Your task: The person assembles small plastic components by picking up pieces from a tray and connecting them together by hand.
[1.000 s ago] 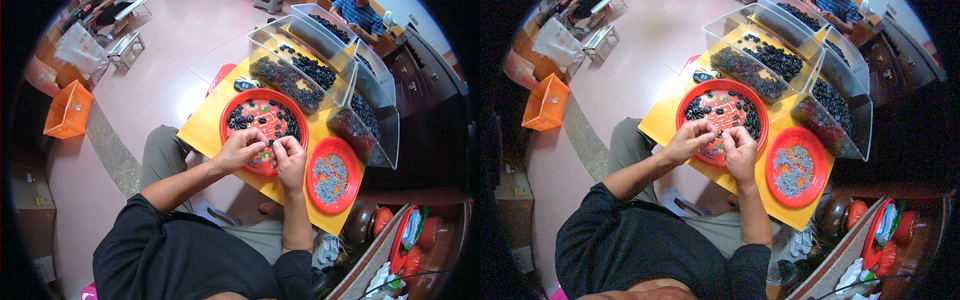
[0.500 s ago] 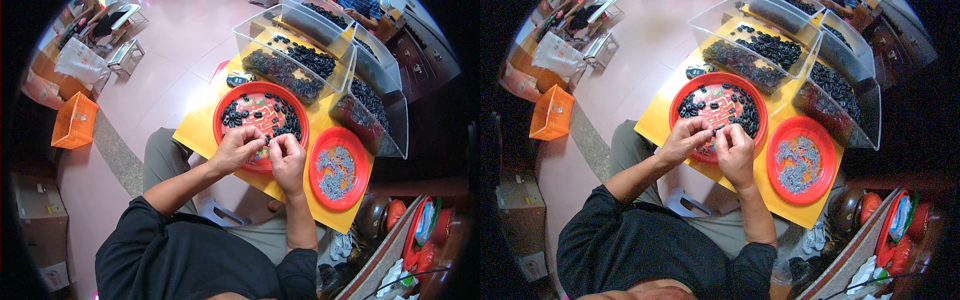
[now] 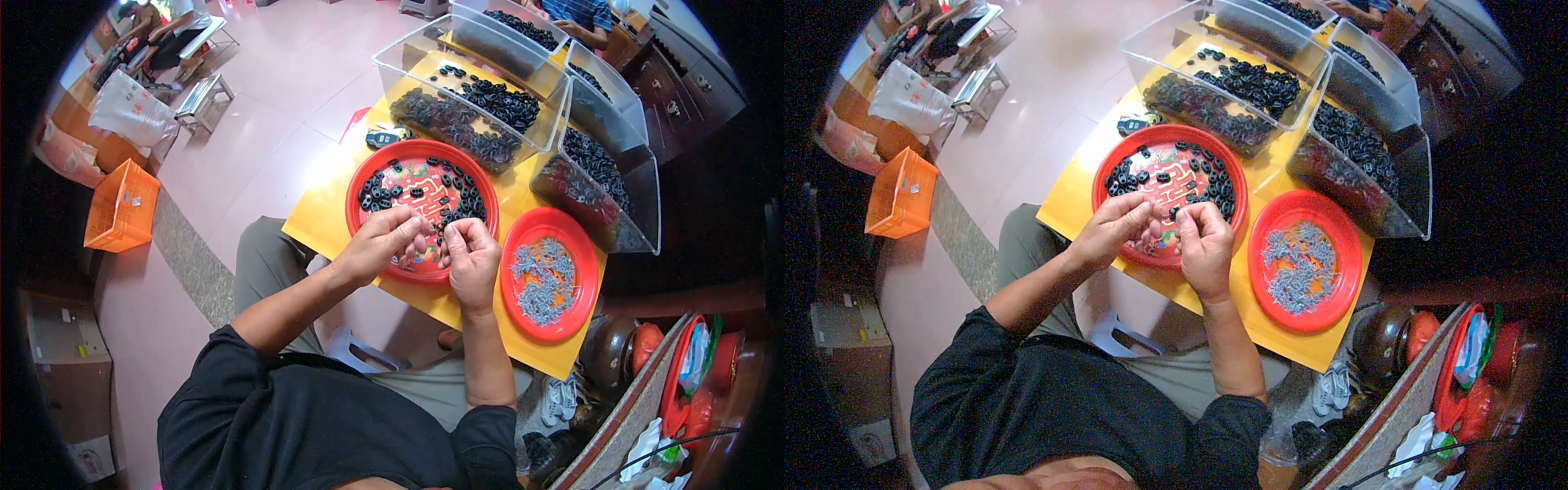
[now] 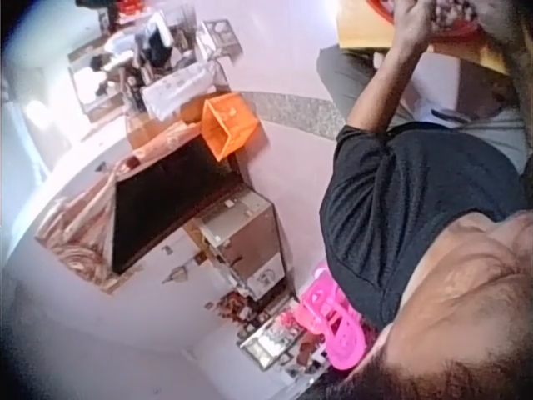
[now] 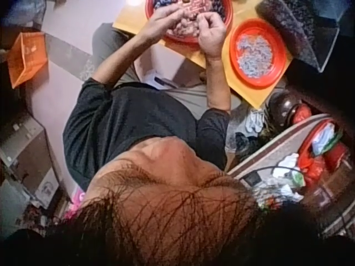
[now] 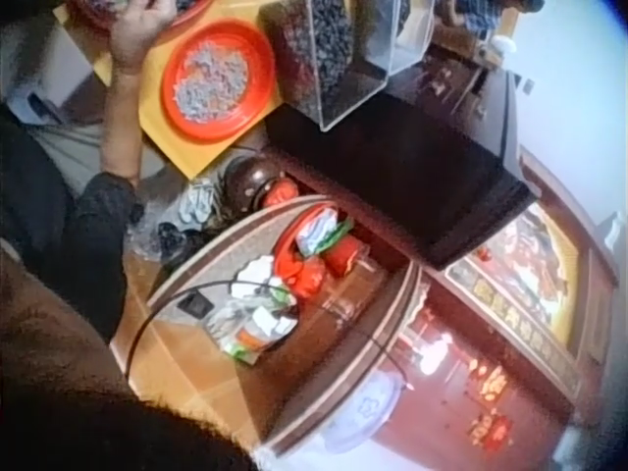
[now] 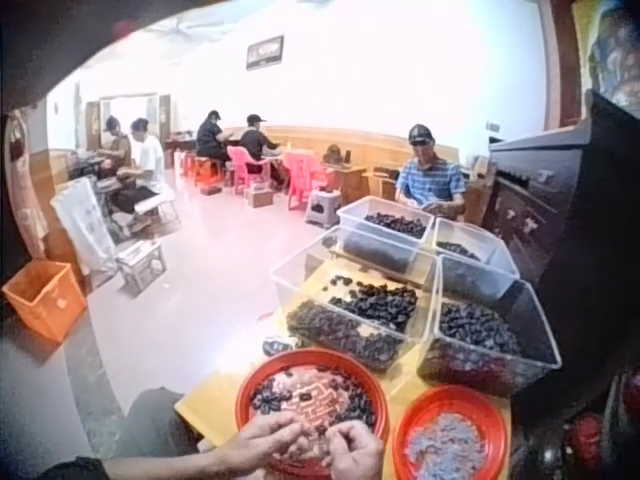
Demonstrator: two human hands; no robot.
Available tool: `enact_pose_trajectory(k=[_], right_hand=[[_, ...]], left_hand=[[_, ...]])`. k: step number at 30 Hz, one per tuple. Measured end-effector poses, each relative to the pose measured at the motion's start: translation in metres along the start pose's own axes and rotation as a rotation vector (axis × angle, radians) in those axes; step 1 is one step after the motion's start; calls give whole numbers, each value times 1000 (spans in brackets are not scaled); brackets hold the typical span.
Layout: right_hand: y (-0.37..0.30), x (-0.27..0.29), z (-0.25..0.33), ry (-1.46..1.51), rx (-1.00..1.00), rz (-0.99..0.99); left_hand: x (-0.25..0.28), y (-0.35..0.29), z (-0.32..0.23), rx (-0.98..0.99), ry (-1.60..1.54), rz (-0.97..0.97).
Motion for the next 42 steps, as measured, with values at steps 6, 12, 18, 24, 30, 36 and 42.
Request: enact_pose_trajectory(k=[6, 12, 18, 24, 30, 36, 42], right_hand=[[-2, -3, -3, -71, 99, -8], [-2, -4, -1, 107, 26, -16], [-2, 0, -11, 293, -133, 84], [-1, -2, -8, 180, -76, 34], [6, 38, 7, 219, -32, -99], [4, 52, 12, 130, 46, -201], [0, 48, 14, 62, 64, -190]], left_hand=[[4, 2, 4, 63, 8, 94], [5, 4, 1, 35, -2, 59], [5, 3, 3, -37, 80, 3], [2, 4, 4, -4, 112, 61], [19, 22, 5, -282, 761, 12], [0, 38, 19, -382, 1345, 45], [4, 51, 29, -396, 1339, 60]])
Point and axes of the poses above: each hand's wrist, its own y-axis towards the middle knuckle, its own x-axis out of the back of the hand, z = x × y, the point moved 1 cm from there along y, towards the middle knuckle, and after that the axes turned 10 degrees about -y, right-handed, at the moved point
